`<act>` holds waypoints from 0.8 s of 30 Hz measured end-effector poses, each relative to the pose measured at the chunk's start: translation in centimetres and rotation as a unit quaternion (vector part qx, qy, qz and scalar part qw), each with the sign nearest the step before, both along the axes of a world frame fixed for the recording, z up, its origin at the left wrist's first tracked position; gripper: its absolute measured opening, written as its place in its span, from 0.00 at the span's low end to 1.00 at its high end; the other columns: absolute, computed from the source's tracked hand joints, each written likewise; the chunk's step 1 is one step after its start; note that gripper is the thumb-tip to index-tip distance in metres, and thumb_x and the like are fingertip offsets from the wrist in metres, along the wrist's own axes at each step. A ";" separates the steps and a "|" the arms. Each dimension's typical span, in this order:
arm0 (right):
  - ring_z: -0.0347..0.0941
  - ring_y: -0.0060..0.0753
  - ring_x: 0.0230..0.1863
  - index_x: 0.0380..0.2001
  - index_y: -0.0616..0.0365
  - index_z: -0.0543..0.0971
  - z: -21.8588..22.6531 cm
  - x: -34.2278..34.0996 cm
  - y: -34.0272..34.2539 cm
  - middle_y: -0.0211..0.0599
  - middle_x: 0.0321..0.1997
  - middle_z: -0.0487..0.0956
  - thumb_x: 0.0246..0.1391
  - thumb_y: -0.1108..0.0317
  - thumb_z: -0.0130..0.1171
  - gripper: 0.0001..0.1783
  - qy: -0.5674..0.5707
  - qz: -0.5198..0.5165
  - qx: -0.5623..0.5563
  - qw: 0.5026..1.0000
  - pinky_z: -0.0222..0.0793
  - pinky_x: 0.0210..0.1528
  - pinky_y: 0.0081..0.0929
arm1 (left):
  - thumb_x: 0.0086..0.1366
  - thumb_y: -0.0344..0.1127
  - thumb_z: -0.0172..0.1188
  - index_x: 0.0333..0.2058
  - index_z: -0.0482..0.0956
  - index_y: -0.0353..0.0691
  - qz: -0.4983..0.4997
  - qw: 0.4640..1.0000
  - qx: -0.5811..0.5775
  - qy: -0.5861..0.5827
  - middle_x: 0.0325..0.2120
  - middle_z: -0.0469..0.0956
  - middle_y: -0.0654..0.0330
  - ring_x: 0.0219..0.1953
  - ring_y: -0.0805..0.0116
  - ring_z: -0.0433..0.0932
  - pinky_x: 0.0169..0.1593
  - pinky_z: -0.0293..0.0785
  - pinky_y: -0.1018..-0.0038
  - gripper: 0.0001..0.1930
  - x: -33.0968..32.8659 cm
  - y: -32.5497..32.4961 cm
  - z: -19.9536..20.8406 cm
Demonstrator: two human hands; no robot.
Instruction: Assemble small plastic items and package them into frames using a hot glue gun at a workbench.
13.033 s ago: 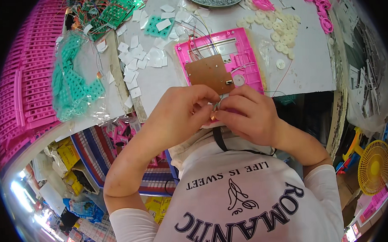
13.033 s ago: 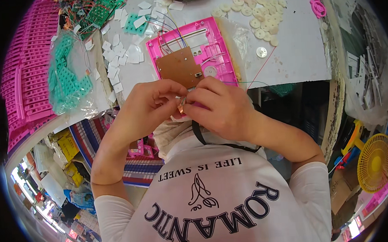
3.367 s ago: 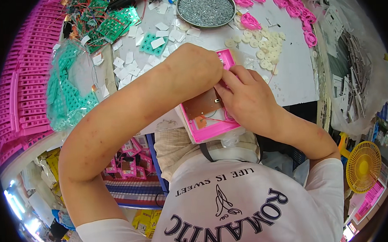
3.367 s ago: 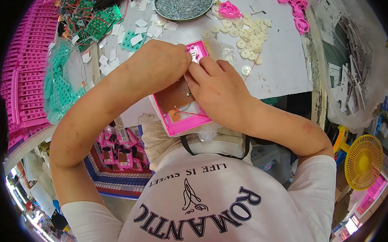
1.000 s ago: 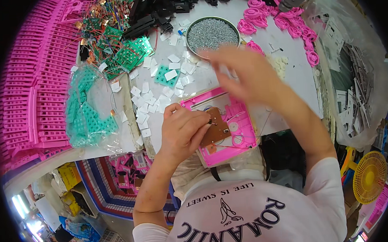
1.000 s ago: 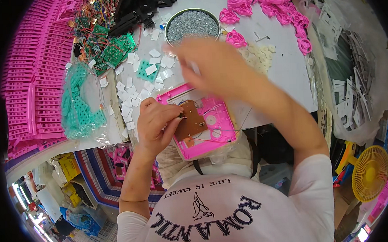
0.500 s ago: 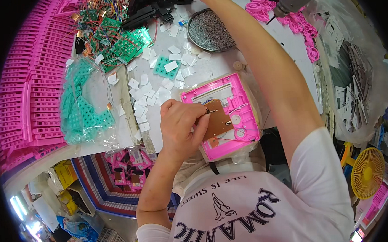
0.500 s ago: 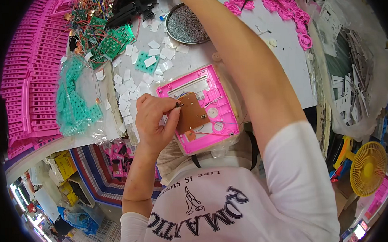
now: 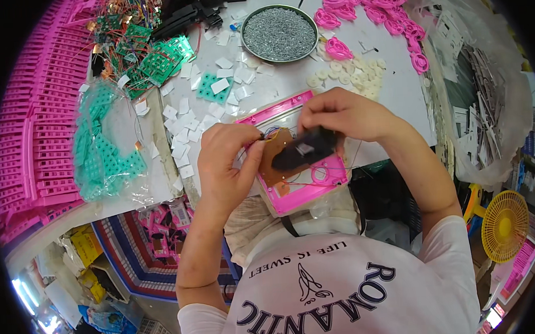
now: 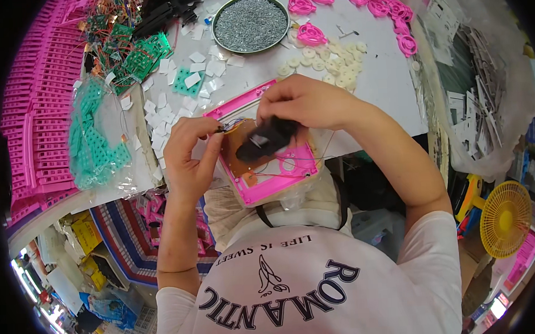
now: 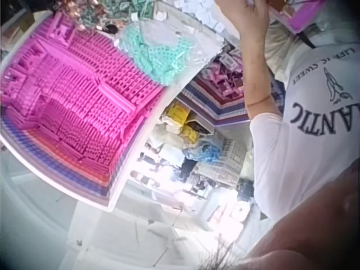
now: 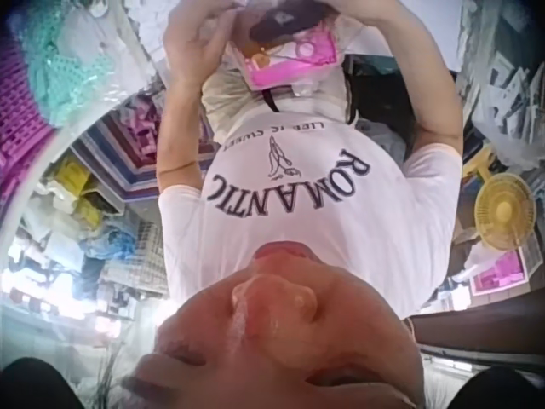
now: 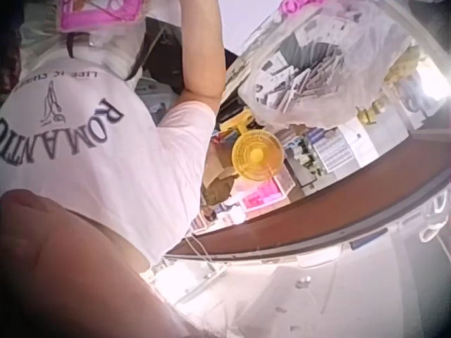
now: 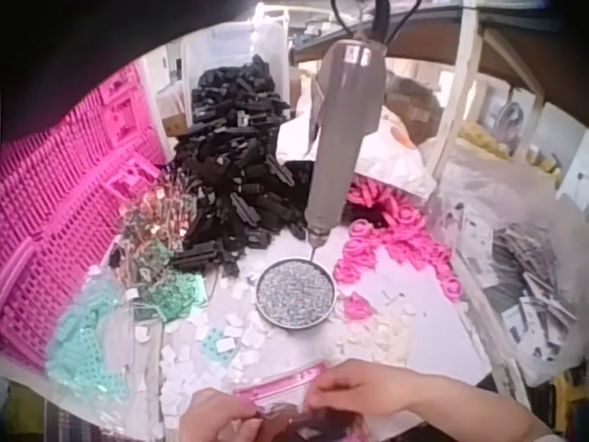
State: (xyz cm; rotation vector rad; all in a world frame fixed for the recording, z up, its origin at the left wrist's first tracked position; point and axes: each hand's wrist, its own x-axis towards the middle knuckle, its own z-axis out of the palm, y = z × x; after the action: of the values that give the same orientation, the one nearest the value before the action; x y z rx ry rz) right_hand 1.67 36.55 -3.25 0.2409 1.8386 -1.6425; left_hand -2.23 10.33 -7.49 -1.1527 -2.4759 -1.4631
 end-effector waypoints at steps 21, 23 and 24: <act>0.70 0.45 0.48 0.46 0.52 0.80 -1.7 0.5 -1.5 0.35 0.44 0.77 0.39 0.68 0.73 0.26 0.535 0.148 0.267 0.788 0.74 0.49 0.38 | 0.52 0.28 0.67 0.29 0.76 0.41 -0.188 0.958 -0.187 0.110 0.28 0.73 0.59 0.33 0.56 0.75 0.42 0.69 0.61 0.08 -3.4 1.3 3.6; 0.70 0.46 0.48 0.46 0.53 0.80 -2.0 0.6 -1.6 0.35 0.45 0.77 0.40 0.68 0.73 0.25 0.536 0.145 0.263 0.789 0.74 0.48 0.38 | 0.52 0.29 0.66 0.29 0.75 0.41 -0.200 0.953 -0.192 0.124 0.28 0.72 0.59 0.33 0.56 0.75 0.42 0.70 0.61 0.08 -3.6 1.5 3.7; 0.70 0.46 0.48 0.46 0.53 0.80 -2.2 0.7 -1.6 0.36 0.45 0.76 0.40 0.68 0.73 0.25 0.535 0.142 0.260 0.791 0.73 0.48 0.38 | 0.52 0.29 0.66 0.29 0.75 0.41 -0.202 0.951 -0.194 0.129 0.27 0.72 0.59 0.33 0.56 0.75 0.42 0.70 0.61 0.07 -3.7 1.5 3.6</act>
State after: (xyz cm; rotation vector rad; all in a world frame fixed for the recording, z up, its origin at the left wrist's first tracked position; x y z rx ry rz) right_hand 2.36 34.95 -5.49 -0.9021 2.9440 -1.0274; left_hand -5.93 11.83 -3.86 -1.8760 -2.5017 -0.8096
